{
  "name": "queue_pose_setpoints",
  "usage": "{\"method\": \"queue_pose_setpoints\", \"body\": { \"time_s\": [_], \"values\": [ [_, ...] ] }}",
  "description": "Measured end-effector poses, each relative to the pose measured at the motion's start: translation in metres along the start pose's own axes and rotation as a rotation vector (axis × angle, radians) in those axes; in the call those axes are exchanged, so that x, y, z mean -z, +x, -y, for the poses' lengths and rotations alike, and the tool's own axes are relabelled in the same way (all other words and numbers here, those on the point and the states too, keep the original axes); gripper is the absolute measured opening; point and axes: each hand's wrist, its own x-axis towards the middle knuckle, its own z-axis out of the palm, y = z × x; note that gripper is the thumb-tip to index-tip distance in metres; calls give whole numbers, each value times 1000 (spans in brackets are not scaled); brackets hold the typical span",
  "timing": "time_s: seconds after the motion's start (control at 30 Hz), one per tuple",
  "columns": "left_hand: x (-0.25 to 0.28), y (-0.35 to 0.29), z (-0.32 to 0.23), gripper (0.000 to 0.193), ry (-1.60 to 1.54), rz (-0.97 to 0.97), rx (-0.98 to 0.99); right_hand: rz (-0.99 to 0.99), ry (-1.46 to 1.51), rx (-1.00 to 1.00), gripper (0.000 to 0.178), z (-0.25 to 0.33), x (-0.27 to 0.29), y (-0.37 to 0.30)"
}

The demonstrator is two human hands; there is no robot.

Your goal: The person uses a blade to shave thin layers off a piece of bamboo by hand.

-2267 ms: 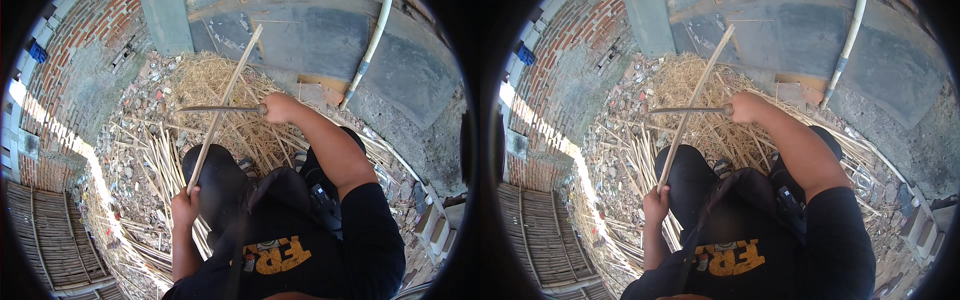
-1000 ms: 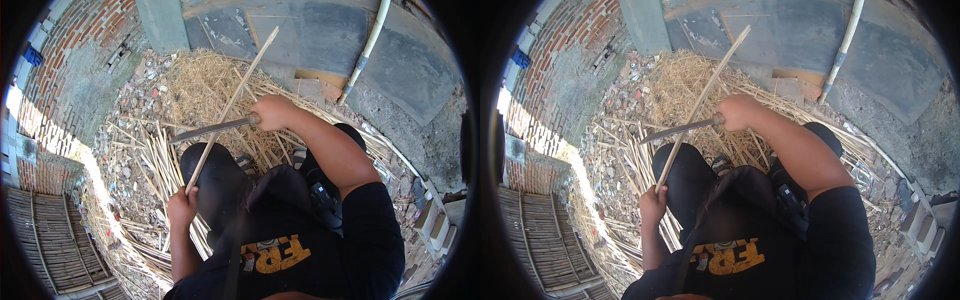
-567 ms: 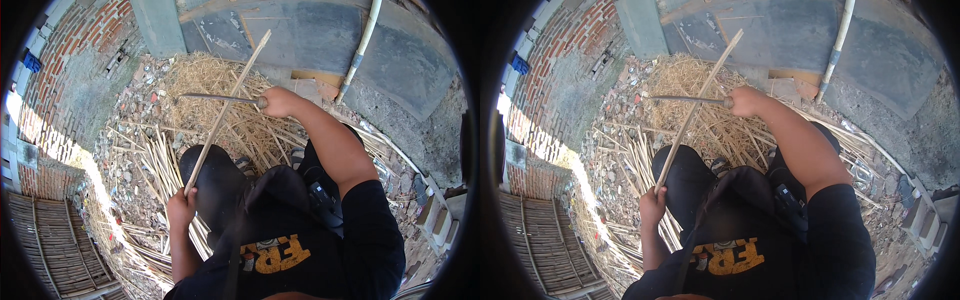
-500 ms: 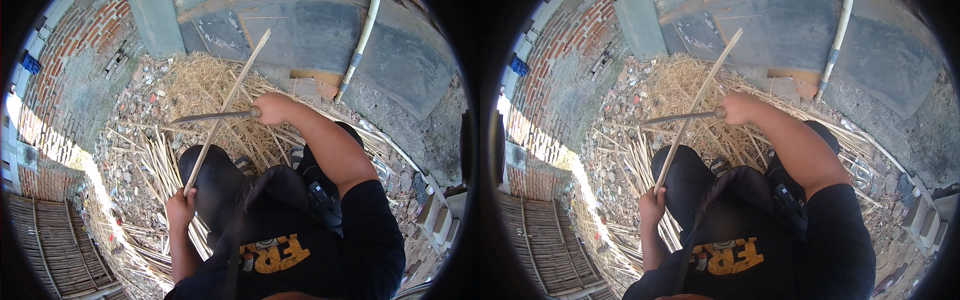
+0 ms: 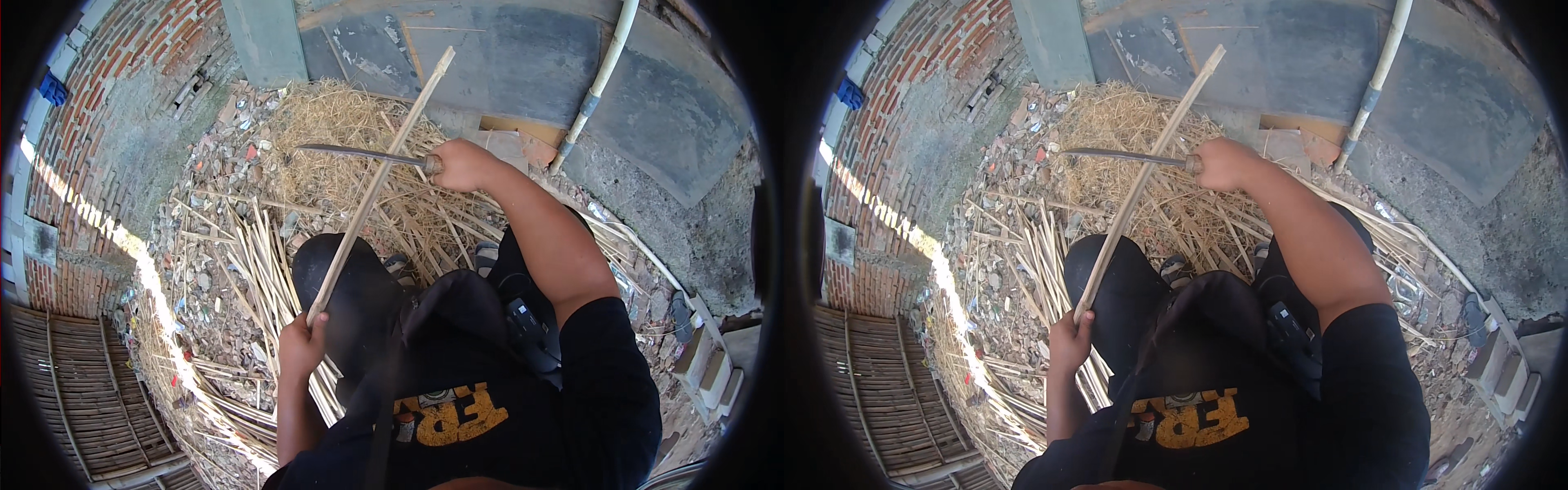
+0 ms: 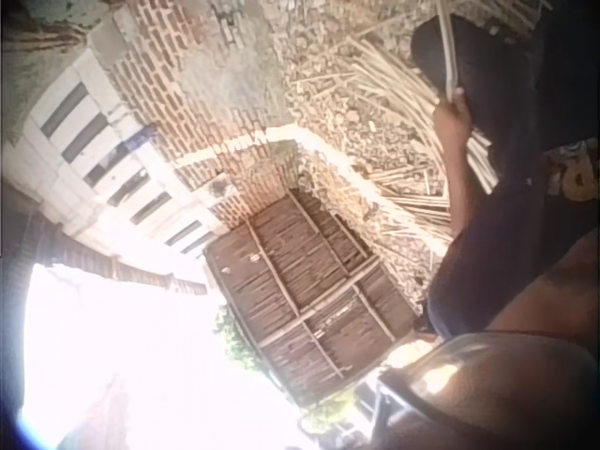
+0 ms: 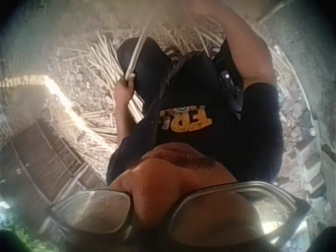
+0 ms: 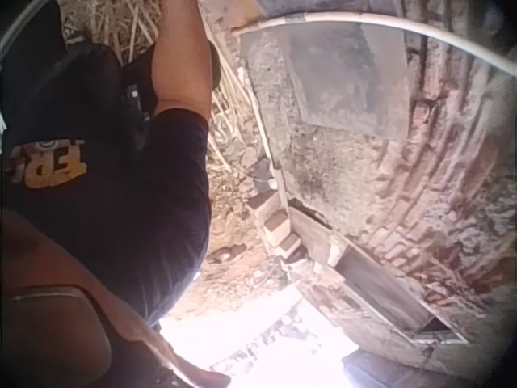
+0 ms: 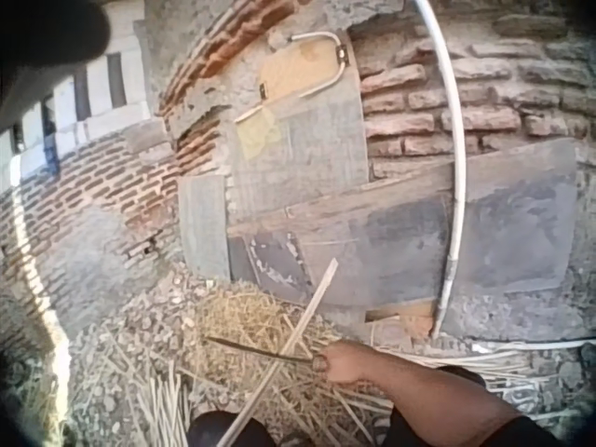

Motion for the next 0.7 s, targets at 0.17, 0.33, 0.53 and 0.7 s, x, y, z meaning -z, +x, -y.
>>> {"method": "queue_pose_setpoints", "body": {
  "time_s": [0.17, 0.33, 0.53, 0.7],
  "values": [
    [-3, -3, 8, 48, -21, 14, 52, 100, -117, 217, 34, 18, -10, -4],
    [-6, -1, 7, 48, -64, -15, 17, 152, 176, -30, 41, -8, 9, 10],
    [2, 2, -1, 50, -54, 39, 48, 6, 71, -36, 40, -12, -4, 9],
    [1, 3, 4, 53, -30, 69, 48, 169, -110, 195, 34, 20, -19, -2]
  ]
}}
